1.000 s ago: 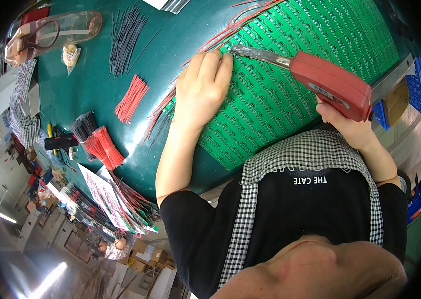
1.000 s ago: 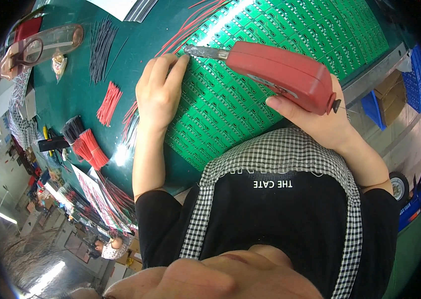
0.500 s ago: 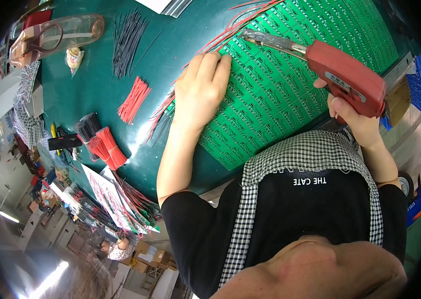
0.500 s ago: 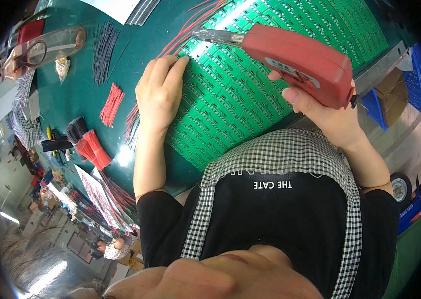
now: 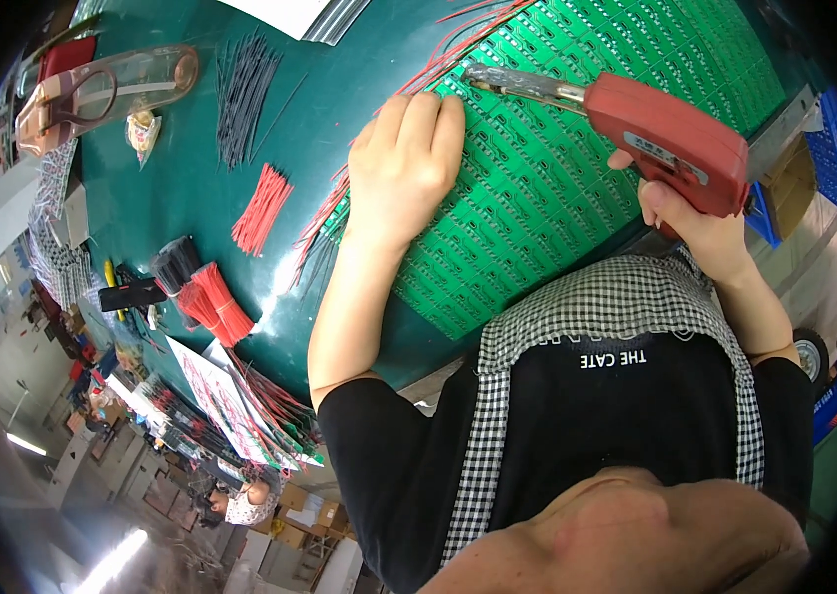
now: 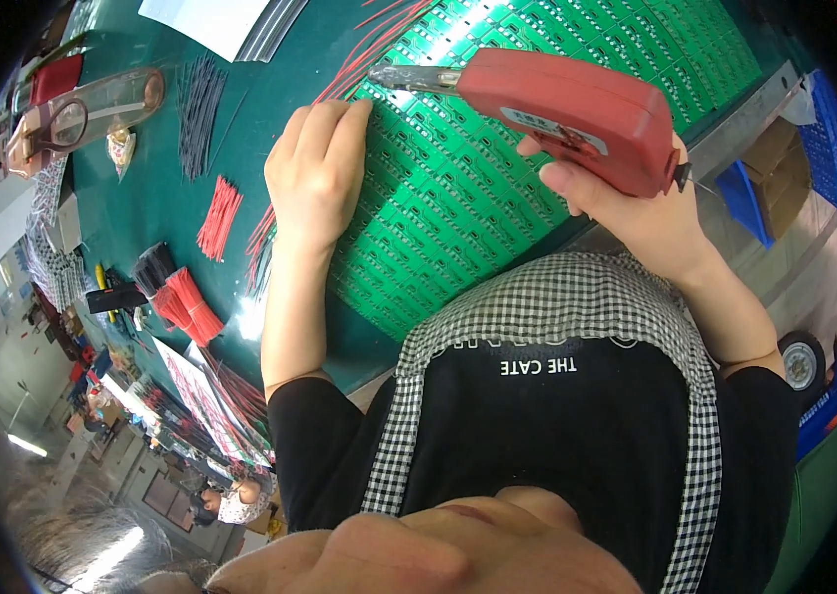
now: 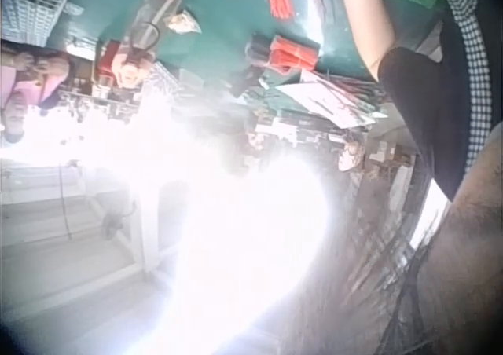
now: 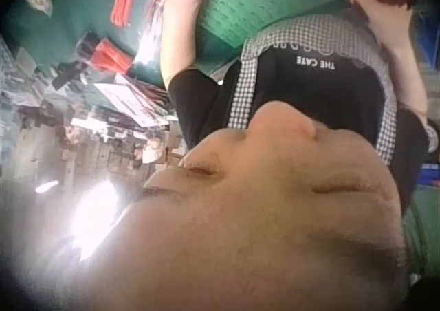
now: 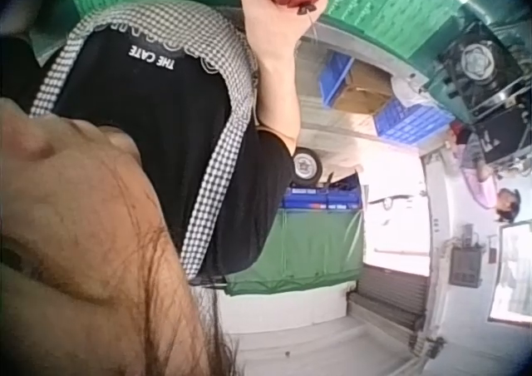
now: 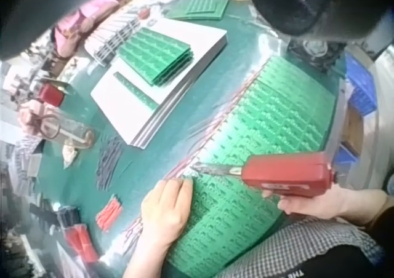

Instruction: Soldering red and black wires onto green LED circuit board strips at an industrial workbench.

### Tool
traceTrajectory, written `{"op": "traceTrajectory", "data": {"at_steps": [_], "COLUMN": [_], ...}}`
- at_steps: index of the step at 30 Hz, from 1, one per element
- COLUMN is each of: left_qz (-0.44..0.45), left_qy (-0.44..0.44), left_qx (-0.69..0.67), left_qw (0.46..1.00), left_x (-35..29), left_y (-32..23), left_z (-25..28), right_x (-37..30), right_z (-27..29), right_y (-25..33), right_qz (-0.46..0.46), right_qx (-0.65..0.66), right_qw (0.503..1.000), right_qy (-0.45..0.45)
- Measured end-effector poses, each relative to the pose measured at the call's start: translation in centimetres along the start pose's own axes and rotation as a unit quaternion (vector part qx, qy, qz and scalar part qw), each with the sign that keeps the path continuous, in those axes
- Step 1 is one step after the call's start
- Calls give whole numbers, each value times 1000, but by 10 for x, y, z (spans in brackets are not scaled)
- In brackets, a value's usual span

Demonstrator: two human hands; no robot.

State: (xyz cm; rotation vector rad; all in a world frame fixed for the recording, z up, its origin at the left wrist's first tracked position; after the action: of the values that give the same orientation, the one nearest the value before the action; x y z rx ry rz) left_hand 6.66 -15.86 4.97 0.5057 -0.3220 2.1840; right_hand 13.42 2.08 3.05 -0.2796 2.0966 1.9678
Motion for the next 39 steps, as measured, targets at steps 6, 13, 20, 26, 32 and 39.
{"op": "traceTrajectory", "data": {"at_steps": [6,13,20,26,32,39], "left_qz": [-13,-11,-3,-4,13,17], "left_qy": [17,27,38,41,69,84], "left_qx": [12,-9,-22,-19,-35,-26], "left_qw": [1000,1000,999,999,997,996], "left_x": [1,2,0,0,0,2], "left_y": [-4,-3,-2,-2,-2,-2], "left_z": [-4,-6,-8,-8,-8,-9], "right_x": [-1,1,-1,0,0,-2], "right_z": [1,4,6,-3,1,-3], "right_y": [-6,-11,-13,-3,-3,-7], "right_qz": [-29,-47,-59,-28,-40,-21], "right_qx": [11,-5,-50,-29,9,-74], "right_qw": [1000,999,997,999,999,995], "right_qy": [-4,-9,-13,16,-21,57]}}
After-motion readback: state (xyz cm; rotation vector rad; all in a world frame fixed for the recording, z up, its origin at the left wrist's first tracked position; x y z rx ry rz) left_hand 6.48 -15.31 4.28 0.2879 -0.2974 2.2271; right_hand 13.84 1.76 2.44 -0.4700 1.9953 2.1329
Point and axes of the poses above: each hand's wrist, its own x-axis towards the middle knuckle, its own z-axis out of the back of the hand, y = z × x, the point moved 9 cm from there along x, towards the middle knuckle, and after that the axes turned 1 degree about -y, right-handed, at the moved point
